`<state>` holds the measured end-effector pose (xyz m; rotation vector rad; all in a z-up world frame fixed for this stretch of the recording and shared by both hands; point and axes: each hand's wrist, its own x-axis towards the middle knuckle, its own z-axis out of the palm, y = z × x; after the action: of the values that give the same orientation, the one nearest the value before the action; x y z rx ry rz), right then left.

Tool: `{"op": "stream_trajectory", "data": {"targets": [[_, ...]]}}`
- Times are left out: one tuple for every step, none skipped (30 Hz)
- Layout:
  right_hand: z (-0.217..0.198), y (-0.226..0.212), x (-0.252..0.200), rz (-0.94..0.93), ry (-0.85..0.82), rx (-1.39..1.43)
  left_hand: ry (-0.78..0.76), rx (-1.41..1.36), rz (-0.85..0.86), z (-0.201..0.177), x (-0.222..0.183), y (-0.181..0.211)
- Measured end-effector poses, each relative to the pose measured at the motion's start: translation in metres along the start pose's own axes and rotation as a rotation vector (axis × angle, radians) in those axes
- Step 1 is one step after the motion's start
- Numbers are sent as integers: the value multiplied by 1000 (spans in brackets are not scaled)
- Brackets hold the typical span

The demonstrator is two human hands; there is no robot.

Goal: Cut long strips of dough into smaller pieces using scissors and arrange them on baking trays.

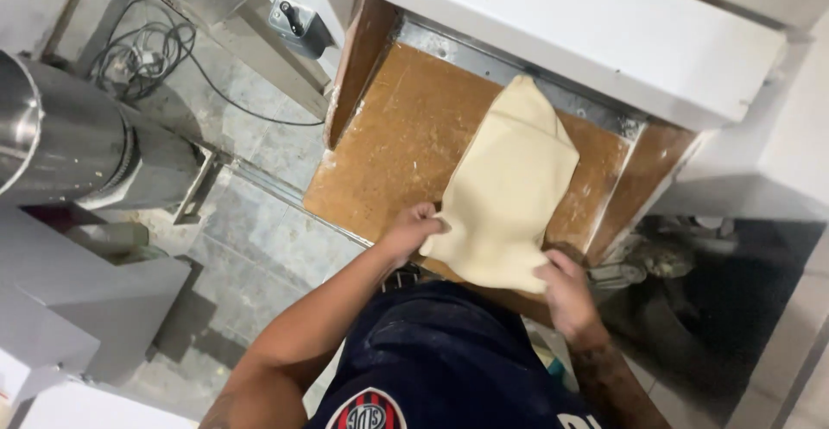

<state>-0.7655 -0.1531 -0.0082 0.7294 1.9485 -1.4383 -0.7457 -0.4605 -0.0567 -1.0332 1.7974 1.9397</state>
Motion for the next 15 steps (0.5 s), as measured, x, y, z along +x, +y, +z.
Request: {"op": "stream_trajectory", "data": {"targets": [[-14,-26,-19,-74,-15,165,-63,-312,-21,2,-9,23],[-29,-51,-39,-145,-21,333,-131,-623,-40,5,-17,45],[-38,-52,-35,-140,-25,323,-123,-632,-45,9,-24,66],[-47,-55,-31,-160,-152,451,-133,-544,-51,16,-31,88],[-55,-57,-28,-177,-280,579,-143,-456,-58,24,-41,109],[-48,-55,-25,-177,-291,568,-149,-368,-60,35,-52,128],[-40,-51,-23,-66,-309,553,-154,-281,-63,43,-63,146],[-27,-52,-15,39,-342,531,-146,-198,-57,46,-73,167],[-24,-33,2,33,-366,513,-137,-115,-53,55,-79,188],[-22,-12,15,12,-377,417,-119,-38,-62,61,-91,205],[-20,9,27,-12,-389,322,-102,38,-75,64,-105,220],[-9,-8,21,-12,-426,297,-77,115,-86,65,-115,235],[3,-24,13,-230,-442,53,-52,191,-100,63,-127,249],[13,-42,4,-454,-460,-198,-24,255,-121,60,-142,263],[27,-24,31,-461,-507,-227,4,318,-145,51,-155,280]]}}
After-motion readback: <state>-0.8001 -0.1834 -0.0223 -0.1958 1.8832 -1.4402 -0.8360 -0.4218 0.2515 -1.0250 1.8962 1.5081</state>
